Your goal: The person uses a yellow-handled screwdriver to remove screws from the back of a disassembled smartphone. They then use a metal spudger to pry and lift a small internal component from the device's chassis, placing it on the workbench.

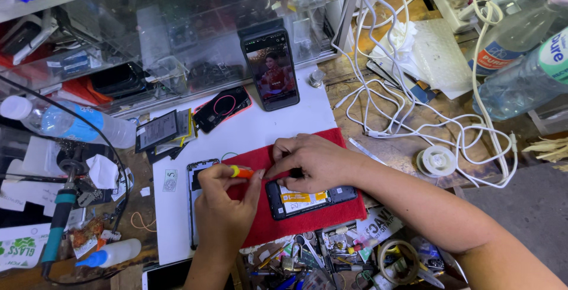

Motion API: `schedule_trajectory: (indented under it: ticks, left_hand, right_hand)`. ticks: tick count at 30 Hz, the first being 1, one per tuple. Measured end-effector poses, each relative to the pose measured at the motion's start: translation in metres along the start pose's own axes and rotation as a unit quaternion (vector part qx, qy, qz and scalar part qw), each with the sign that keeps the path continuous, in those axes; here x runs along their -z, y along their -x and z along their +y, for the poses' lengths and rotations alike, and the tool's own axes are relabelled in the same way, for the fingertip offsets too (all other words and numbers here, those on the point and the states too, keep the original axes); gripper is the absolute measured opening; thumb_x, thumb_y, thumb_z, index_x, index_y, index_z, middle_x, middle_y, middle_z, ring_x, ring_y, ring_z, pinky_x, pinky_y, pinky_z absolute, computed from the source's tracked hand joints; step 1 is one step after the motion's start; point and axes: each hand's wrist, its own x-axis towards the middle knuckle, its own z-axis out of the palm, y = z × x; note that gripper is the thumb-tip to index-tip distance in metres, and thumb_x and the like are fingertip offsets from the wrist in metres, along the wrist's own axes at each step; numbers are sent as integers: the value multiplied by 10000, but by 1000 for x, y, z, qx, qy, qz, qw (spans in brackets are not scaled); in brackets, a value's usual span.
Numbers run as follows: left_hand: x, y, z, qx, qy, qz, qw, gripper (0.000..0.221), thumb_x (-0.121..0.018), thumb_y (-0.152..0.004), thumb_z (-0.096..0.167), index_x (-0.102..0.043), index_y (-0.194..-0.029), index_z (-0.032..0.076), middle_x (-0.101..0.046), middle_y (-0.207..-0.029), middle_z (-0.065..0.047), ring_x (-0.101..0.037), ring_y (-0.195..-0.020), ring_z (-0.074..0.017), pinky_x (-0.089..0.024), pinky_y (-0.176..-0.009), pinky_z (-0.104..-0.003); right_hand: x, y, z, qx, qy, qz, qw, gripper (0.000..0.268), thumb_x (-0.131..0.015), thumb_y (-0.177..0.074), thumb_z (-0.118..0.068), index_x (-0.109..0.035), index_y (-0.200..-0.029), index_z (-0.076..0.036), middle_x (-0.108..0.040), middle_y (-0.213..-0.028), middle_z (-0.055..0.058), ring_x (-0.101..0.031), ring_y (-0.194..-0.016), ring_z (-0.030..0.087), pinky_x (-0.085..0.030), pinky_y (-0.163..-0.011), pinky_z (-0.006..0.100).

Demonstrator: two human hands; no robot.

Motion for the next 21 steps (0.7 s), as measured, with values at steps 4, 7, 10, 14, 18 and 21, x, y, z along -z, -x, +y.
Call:
schedule_trajectory:
  ticks: [4, 7, 10, 14, 18, 21]
  left_hand:
    - [-3, 1, 1, -1, 57, 6, 998, 486, -821, -862, 97, -414, -1104, -6, -737, -923, -162, -800, -832, -231, -635, -683, -310]
    - [-7, -2, 4, -13, 87, 12, 996, 490, -817, -873, 83, -404, -1119, -10, -730, -943, -167, -793, -842, -226, -641, -710, -306]
    - [-5, -1, 6, -35, 85, 31, 995, 494, -809, -893, 82, -397, -1150, -12, -722, -968, -169, -782, -855, -223, -635, -735, -314]
    - [9, 2, 8, -27, -17, -27, 999, 433, -745, -894, 111, -481, -1228, 31, -733, -925, -161, -775, -806, -267, -614, -689, -364]
    - [12, 8, 14, -1, -94, -138, 986, 451, -642, -868, 126, -553, -1310, 114, -725, -969, -218, -716, -797, -414, -567, -662, -494]
    - [11, 14, 19, 47, -77, -174, 981, 394, -620, -876, 175, -560, -1262, 123, -743, -954, -182, -722, -807, -406, -567, -660, -508]
  right_hand:
    - [-1, 0, 3, -3, -8, 14, 1000, 247, -788, -801, -221, -784, -1029, -123, -632, -944, 74, -662, -833, 262, -532, -730, 383]
    - [-3, -2, 7, 8, 5, 35, 999, 211, -823, -803, -229, -769, -969, -111, -635, -954, 68, -668, -874, 258, -534, -767, 381]
    - [-5, -3, 9, 7, 24, 42, 999, 164, -809, -824, -209, -765, -944, -107, -641, -950, 63, -673, -897, 259, -532, -790, 385]
    - [-3, -2, 10, -10, 30, 40, 999, 157, -776, -822, -181, -776, -958, -102, -648, -912, 71, -668, -856, 266, -533, -757, 386]
    - [-2, -2, 10, -15, 51, 39, 998, 132, -749, -816, -155, -785, -934, -107, -652, -888, 76, -665, -841, 277, -531, -753, 398]
    - [-2, -2, 10, -11, 53, 44, 998, 117, -760, -820, -171, -774, -914, -104, -658, -895, 69, -673, -850, 275, -535, -756, 402]
